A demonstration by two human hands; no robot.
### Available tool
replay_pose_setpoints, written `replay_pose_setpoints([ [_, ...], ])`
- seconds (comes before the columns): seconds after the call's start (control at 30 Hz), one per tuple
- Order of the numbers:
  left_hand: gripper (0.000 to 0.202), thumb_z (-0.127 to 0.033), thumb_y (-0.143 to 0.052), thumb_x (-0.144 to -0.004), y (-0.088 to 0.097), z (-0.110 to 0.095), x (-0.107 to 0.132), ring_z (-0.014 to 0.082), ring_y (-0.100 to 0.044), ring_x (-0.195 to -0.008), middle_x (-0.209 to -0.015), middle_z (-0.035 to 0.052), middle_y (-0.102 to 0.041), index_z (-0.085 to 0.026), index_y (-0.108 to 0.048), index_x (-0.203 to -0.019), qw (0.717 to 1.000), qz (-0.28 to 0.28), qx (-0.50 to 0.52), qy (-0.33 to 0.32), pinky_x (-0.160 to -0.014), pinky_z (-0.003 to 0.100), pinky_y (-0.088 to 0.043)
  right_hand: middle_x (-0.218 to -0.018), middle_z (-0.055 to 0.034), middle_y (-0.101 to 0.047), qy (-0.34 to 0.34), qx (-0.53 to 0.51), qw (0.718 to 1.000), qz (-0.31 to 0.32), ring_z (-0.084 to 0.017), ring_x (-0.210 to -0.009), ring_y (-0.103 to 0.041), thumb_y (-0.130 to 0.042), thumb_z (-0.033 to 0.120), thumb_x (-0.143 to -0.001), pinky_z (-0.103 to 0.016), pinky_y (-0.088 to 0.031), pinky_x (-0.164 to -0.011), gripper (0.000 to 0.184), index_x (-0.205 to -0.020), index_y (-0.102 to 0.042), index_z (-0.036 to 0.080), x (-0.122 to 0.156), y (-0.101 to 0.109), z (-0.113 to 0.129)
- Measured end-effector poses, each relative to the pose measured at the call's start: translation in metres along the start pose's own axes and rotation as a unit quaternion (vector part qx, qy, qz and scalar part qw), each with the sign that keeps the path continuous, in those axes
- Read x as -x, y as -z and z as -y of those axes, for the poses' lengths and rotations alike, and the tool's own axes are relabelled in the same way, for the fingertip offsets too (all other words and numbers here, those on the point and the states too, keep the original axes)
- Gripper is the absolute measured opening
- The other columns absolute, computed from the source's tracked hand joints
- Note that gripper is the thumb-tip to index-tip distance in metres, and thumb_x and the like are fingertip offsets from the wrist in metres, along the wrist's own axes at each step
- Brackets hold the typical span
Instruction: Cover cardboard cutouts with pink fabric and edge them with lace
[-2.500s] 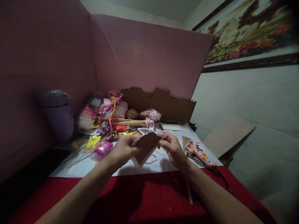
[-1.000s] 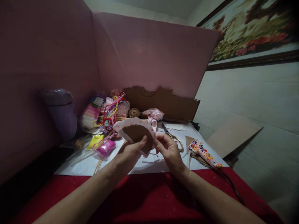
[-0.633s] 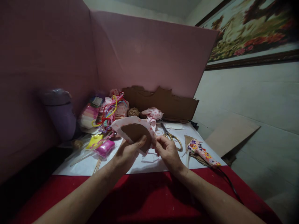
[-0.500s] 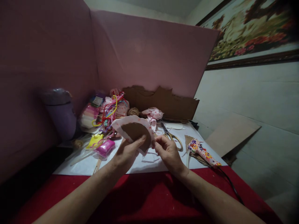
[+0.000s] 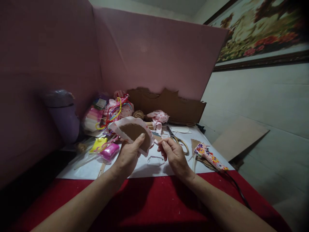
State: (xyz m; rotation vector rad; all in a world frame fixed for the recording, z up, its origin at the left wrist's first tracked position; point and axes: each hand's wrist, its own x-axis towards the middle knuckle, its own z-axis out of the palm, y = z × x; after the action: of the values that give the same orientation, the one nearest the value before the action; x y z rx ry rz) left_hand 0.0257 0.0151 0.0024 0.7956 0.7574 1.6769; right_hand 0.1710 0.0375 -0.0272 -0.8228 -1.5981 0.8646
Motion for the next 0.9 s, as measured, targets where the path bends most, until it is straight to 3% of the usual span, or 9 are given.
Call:
replay_pose_setpoints([
  [0.13,0.031,-0.016,-0.071,-0.067,0.0005,-0.0018,-0.0028,0.0153,-0.061,-0.082,-0.094,0.0028,-0.066,-0.016,-0.061,-0.096,0.998,0.001,0.047,0.035,-0.075,0.031,-0.05,-0.057,0.0025,-0.05,-0.037,-0.038,0.998,0.045,-0.009,-0.046,-0.043,-0.047,0.043,-0.087,-0.02,-0.033,-0.04,0.029,-0.073,-0.053,0.018,-0.0018,-0.0015,-0.0043],
  [0.3,0.022,-0.015,-0.068,-0.07,0.0022,-0.0004,-0.0038,0.0117,-0.061,-0.074,-0.086,0.0028,-0.067,-0.012,-0.062,-0.091,0.997,-0.008,0.056,0.049,-0.068,0.024,-0.05,-0.054,0.0045,-0.049,-0.115,-0.102,0.984,0.091,-0.006,-0.038,-0.039,-0.049,0.047,-0.084,-0.018,-0.031,-0.034,0.034,-0.07,-0.052,0.016,-0.004,-0.0019,-0.004],
  [0.47,0.018,-0.016,-0.068,-0.07,0.0021,-0.0006,-0.0032,0.0115,-0.06,-0.066,-0.078,0.0026,-0.066,-0.011,-0.063,-0.086,0.998,-0.024,0.036,0.054,-0.059,0.022,-0.049,-0.055,0.0046,-0.051,-0.134,-0.161,0.973,0.099,-0.005,-0.039,-0.043,-0.055,0.047,-0.081,-0.018,-0.036,-0.036,0.032,-0.072,-0.053,0.016,-0.005,-0.0014,-0.0054],
  [0.9,0.025,-0.017,-0.073,-0.065,0.0045,-0.0013,-0.0052,0.0125,-0.061,-0.068,-0.082,0.0039,-0.067,-0.012,-0.064,-0.088,0.997,-0.034,0.04,0.054,-0.064,0.024,-0.05,-0.07,0.0006,-0.059,-0.16,-0.218,0.96,0.072,-0.007,-0.052,-0.049,-0.062,0.023,-0.072,-0.02,-0.04,-0.044,0.017,-0.086,-0.06,0.016,-0.0069,0.0004,-0.0068],
])
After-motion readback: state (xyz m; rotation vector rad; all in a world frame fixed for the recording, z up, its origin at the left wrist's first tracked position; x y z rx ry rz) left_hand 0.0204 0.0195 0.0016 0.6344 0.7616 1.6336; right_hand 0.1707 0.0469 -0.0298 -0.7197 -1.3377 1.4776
